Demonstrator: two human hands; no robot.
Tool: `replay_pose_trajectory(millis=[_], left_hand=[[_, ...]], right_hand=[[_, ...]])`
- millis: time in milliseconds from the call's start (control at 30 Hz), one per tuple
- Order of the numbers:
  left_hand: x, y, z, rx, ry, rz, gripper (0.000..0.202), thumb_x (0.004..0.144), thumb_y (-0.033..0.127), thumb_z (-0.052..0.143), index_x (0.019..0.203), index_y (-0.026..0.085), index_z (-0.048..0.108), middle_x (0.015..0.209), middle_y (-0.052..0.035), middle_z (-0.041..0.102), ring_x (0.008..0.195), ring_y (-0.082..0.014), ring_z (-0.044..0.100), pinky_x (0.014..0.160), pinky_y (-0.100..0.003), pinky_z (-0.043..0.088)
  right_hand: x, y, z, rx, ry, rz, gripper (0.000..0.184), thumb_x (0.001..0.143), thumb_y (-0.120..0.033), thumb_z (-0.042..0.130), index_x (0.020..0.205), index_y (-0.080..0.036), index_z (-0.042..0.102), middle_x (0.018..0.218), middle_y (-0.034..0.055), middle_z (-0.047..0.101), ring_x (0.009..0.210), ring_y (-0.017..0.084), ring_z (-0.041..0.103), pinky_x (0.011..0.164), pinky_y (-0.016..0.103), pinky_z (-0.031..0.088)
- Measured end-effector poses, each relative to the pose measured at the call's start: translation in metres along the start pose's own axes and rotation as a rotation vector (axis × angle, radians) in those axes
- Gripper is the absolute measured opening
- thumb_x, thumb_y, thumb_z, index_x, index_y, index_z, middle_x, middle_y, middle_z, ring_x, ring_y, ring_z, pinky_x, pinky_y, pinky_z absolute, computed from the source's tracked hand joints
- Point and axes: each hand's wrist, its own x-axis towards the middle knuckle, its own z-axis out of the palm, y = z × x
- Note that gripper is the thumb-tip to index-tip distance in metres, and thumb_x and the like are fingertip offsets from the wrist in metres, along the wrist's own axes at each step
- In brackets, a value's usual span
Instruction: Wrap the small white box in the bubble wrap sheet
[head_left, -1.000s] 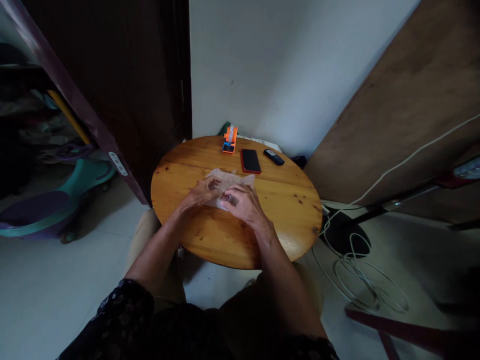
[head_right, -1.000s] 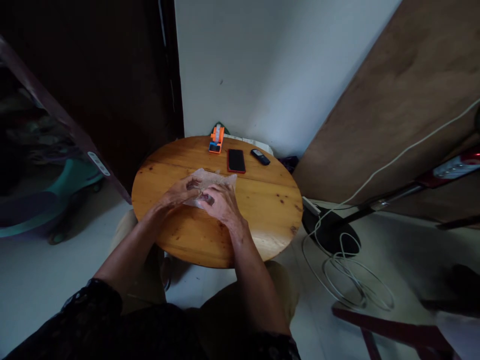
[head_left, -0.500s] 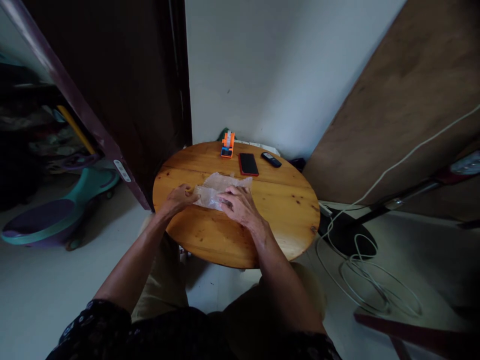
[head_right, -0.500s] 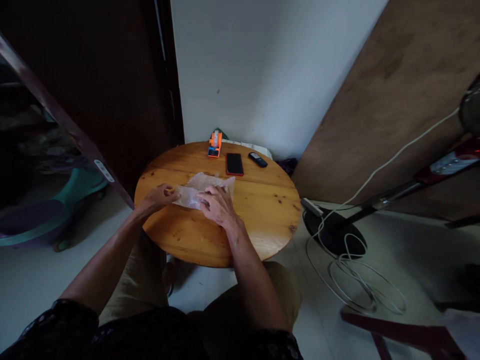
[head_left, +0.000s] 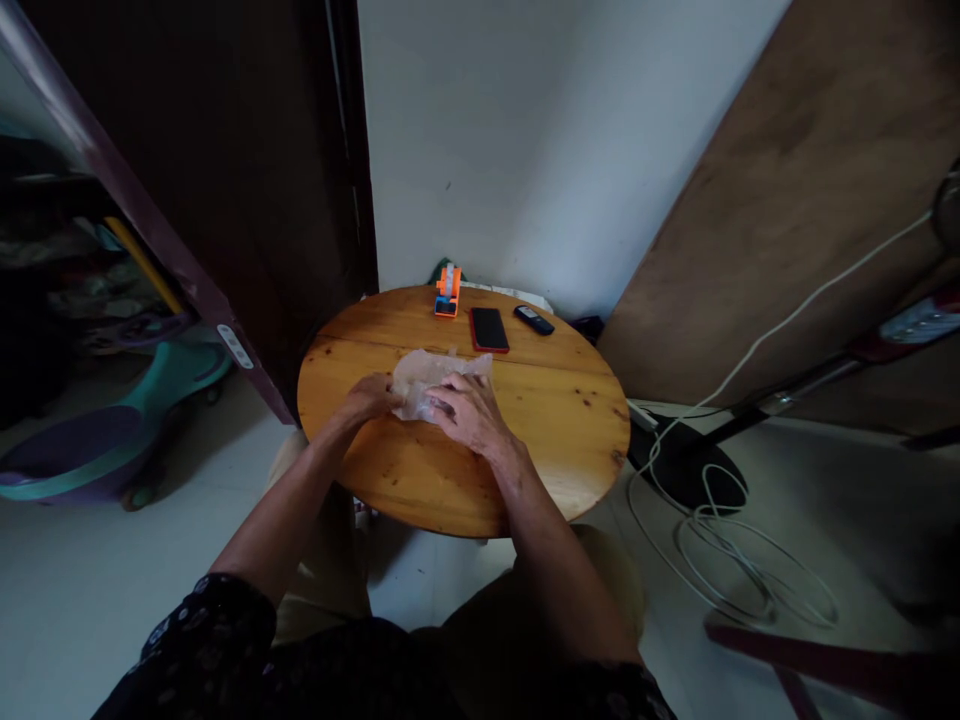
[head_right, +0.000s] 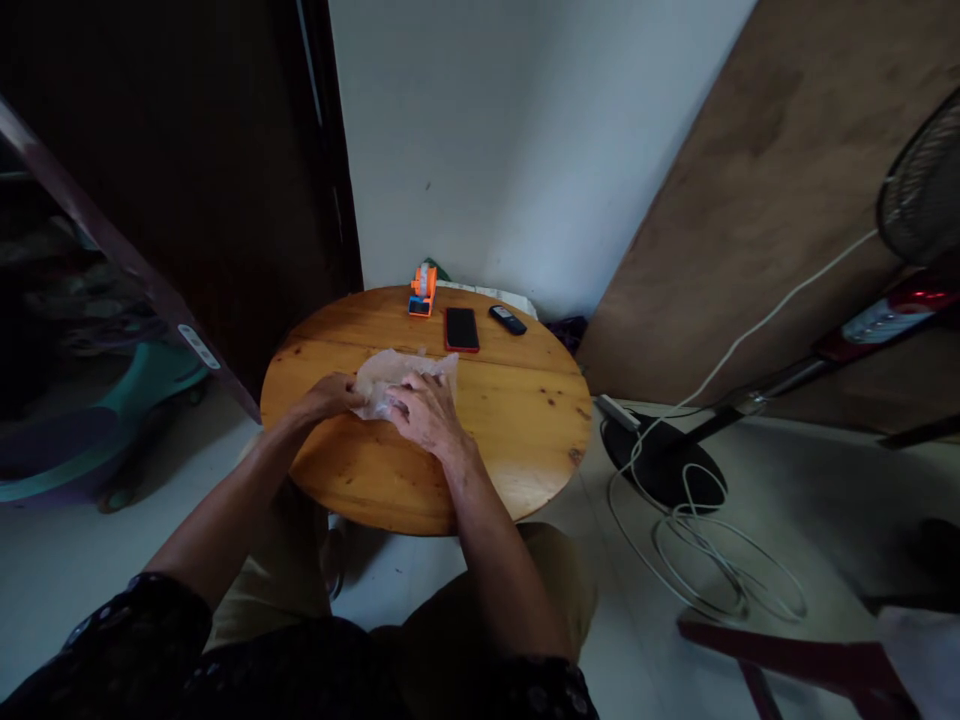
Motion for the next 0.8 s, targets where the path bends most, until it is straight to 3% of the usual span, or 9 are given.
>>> replay_pose_trajectory(millis=[167,300,367,433,533,633,800], left_hand=[[-0.006,0.016,0.005,-0.166,0.152,-0.003,0.014,0.07,0.028,0.057,0.062,0.018,0.053,0.054,0.004,0.047,0.055,-0.0118,0.049,0.05,-0.022,0.031],[-0.014,0.035,0.007,-0.507,0.061,0.048,0.009,0.072,0.027,0.055,0.069,0.019,0.051,0.055,0.005,0.052,0.046,-0.0092,0.048,0.047,-0.02,0.037],[-0.019,0.04,0.006,-0.563,-0.018,0.066,0.008,0.072,0.026,0.056,0.072,0.018,0.054,0.057,0.0044,0.055,0.048,-0.0098,0.052,0.05,-0.021,0.041],[-0.023,0.042,0.003,-0.52,-0.075,0.126,0.01,0.072,0.026,0.057,0.074,0.017,0.059,0.061,0.0033,0.058,0.054,-0.0109,0.055,0.054,-0.022,0.044],[-0.029,0.041,-0.002,-0.36,-0.11,0.322,0.014,0.073,0.028,0.059,0.078,0.017,0.066,0.071,0.0021,0.063,0.067,-0.0132,0.058,0.061,-0.022,0.044],[-0.033,0.038,-0.003,-0.157,-0.12,0.482,0.013,0.075,0.025,0.055,0.074,0.018,0.066,0.072,0.0016,0.061,0.07,-0.0153,0.056,0.063,-0.025,0.042],[-0.037,0.033,0.007,0.111,0.104,0.676,0.024,0.072,0.015,0.053,0.089,0.02,0.069,0.096,-0.0062,0.067,0.094,-0.0236,0.062,0.087,-0.037,0.05]], right_hand=[[0.0,-0.005,-0.006,-0.039,-0.032,0.003,0.03,0.094,-0.031,0.057,0.118,-0.023,0.073,0.114,0.0099,0.066,0.105,0.025,0.056,0.095,0.042,0.032],[0.0,-0.006,-0.007,-0.049,-0.043,0.004,0.025,0.093,-0.029,0.057,0.11,-0.021,0.073,0.111,0.0106,0.067,0.104,0.026,0.056,0.096,0.042,0.031],[0.001,-0.007,-0.006,-0.025,-0.034,0.026,0.023,0.091,-0.029,0.059,0.107,-0.019,0.072,0.11,0.0112,0.068,0.103,0.027,0.057,0.095,0.042,0.032],[0.001,-0.006,-0.003,0.022,-0.005,0.053,0.024,0.087,-0.028,0.062,0.109,-0.017,0.069,0.109,0.0112,0.07,0.103,0.028,0.058,0.096,0.042,0.033],[0.002,-0.004,0.0,0.096,0.046,0.087,0.036,0.083,-0.024,0.065,0.118,-0.016,0.063,0.109,0.0111,0.072,0.104,0.029,0.06,0.097,0.043,0.035],[0.0,0.0,-0.001,0.162,0.046,0.109,0.05,0.08,-0.022,0.066,0.128,-0.015,0.057,0.113,0.012,0.071,0.106,0.029,0.06,0.1,0.045,0.037],[-0.005,0.007,-0.007,0.309,0.062,0.087,0.062,0.077,-0.017,0.061,0.139,-0.017,0.051,0.114,0.009,0.071,0.109,0.027,0.06,0.104,0.044,0.04]])
